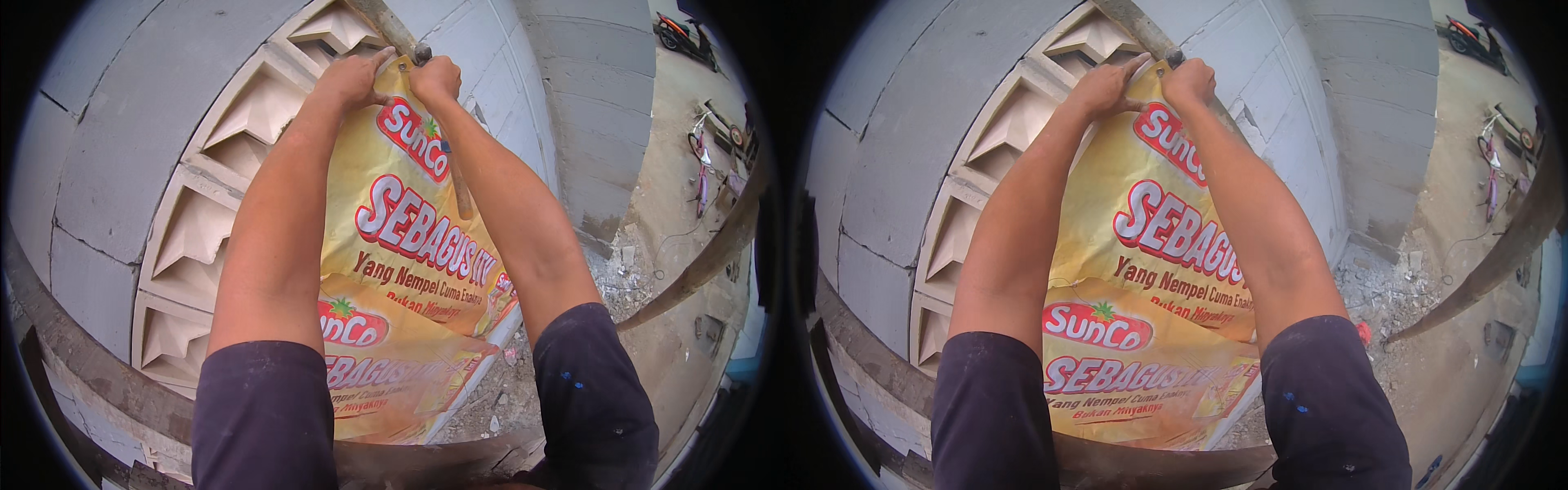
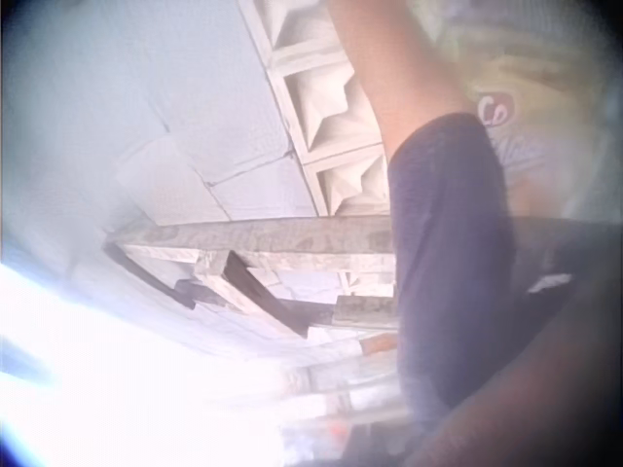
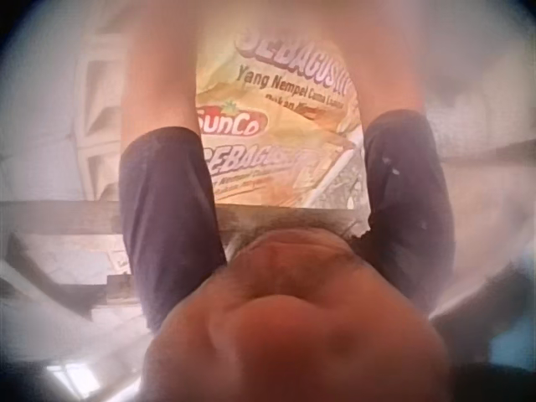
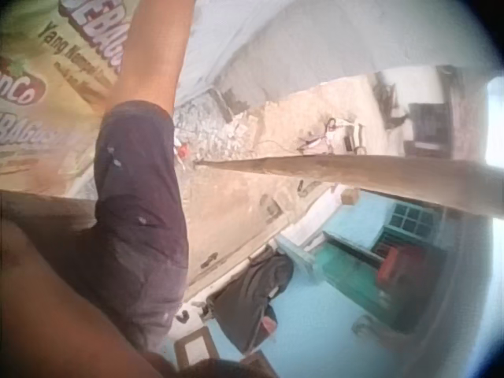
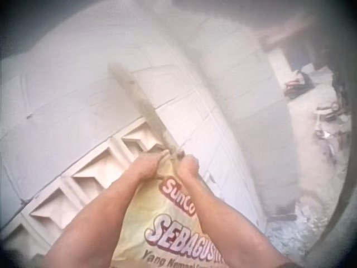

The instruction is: The person installs a plastic sheet onto a concrete block wall using a hammer to drive small nails through the plastic and into the wall while standing on a wooden scaffold.

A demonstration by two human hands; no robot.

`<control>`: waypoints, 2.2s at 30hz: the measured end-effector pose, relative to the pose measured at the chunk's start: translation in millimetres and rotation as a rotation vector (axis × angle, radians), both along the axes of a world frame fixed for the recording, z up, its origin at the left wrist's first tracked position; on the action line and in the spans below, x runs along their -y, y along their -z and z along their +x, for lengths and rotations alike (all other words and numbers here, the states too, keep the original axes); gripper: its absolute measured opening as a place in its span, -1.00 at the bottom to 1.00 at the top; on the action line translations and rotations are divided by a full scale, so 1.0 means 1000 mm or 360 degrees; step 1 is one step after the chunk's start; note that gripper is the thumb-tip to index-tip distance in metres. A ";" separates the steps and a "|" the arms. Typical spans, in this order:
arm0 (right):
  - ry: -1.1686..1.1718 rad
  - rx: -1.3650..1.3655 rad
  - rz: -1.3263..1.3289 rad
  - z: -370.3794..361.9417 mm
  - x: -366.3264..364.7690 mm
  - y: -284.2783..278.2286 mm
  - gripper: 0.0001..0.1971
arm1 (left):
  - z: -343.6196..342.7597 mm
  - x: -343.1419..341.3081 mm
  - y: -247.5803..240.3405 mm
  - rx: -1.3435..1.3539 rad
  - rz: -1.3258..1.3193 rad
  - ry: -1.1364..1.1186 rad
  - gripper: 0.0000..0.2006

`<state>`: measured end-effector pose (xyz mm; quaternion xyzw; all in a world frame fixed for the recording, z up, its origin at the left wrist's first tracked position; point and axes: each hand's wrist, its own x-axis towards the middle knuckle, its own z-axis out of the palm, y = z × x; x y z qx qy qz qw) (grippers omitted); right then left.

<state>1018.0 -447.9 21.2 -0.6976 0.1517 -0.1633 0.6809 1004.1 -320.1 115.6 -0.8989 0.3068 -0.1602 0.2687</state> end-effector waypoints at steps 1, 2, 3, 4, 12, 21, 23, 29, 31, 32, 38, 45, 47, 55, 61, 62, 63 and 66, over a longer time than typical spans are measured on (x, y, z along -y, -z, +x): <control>0.0001 -0.0020 -0.0009 0.012 -0.009 0.011 -0.73 | 0.003 -0.005 0.001 -0.0130 -0.0020 -0.0292 -0.06; 0.0031 0.0019 0.0201 0.032 -0.001 0.017 -0.73 | 0.009 0.013 -0.001 -0.0124 -0.0031 -0.0231 -0.06; 0.0009 0.0050 0.0416 0.037 -0.004 0.018 -0.73 | 0.012 0.013 0.001 -0.0047 -0.0026 -0.0160 -0.08; -0.0063 0.0080 0.0699 0.040 0.001 0.022 -0.77 | 0.014 0.015 0.002 0.0030 -0.0020 -0.0088 -0.09; -0.0164 0.0253 0.1201 0.021 -0.017 0.007 -0.91 | 0.038 0.004 0.012 -0.0060 -0.0476 -0.0057 -0.43; -0.0189 0.0236 0.1167 0.022 -0.005 0.000 -0.78 | 0.024 0.020 0.029 0.0270 -0.0555 -0.0017 -0.59; -0.0149 0.0268 0.1101 0.017 0.002 0.015 -0.77 | 0.028 0.017 0.030 0.0283 -0.0651 -0.0049 -0.65; 0.0123 0.0321 0.0332 0.023 -0.001 0.026 -0.80 | 0.033 0.018 0.031 0.0188 -0.0681 -0.0018 -0.74; 0.0160 0.0319 0.0286 0.023 -0.008 0.018 -0.81 | 0.034 0.018 0.029 0.0205 -0.0721 0.0020 -0.74; 0.0151 0.0319 0.0283 0.023 -0.009 0.016 -0.81 | 0.035 0.019 0.027 0.0227 -0.0766 0.0064 -0.75; 0.0210 0.0152 0.0354 0.015 -0.019 0.014 -0.84 | 0.036 0.012 0.029 0.0249 -0.0723 -0.0055 -0.72; 0.0083 0.0203 0.0859 0.027 -0.011 0.013 -0.88 | 0.037 0.022 0.032 0.0265 -0.0706 0.0057 -0.73; -0.0001 0.0186 0.1075 0.026 -0.010 0.009 -0.87 | 0.036 0.021 0.035 0.0298 -0.0732 0.0022 -0.75; 0.0046 0.0148 0.0384 0.020 -0.019 0.011 -0.77 | 0.032 0.015 0.038 0.0394 -0.0330 0.0102 -0.80; -0.0075 0.0342 0.0408 0.023 0.000 0.020 -0.69 | 0.040 0.023 0.042 0.0496 -0.0275 0.0174 -0.78; -0.0112 0.0360 0.0261 0.018 0.002 0.028 -0.66 | 0.041 0.019 0.045 0.0550 -0.0291 0.0181 -0.79; -0.0106 0.0361 0.0256 0.017 0.006 0.040 -0.66 | 0.044 0.020 0.044 0.0551 -0.0296 0.0186 -0.79; -0.0161 0.0399 0.0789 -0.023 0.009 0.090 -0.57 | 0.046 0.010 0.048 0.0516 -0.0368 0.0115 -0.77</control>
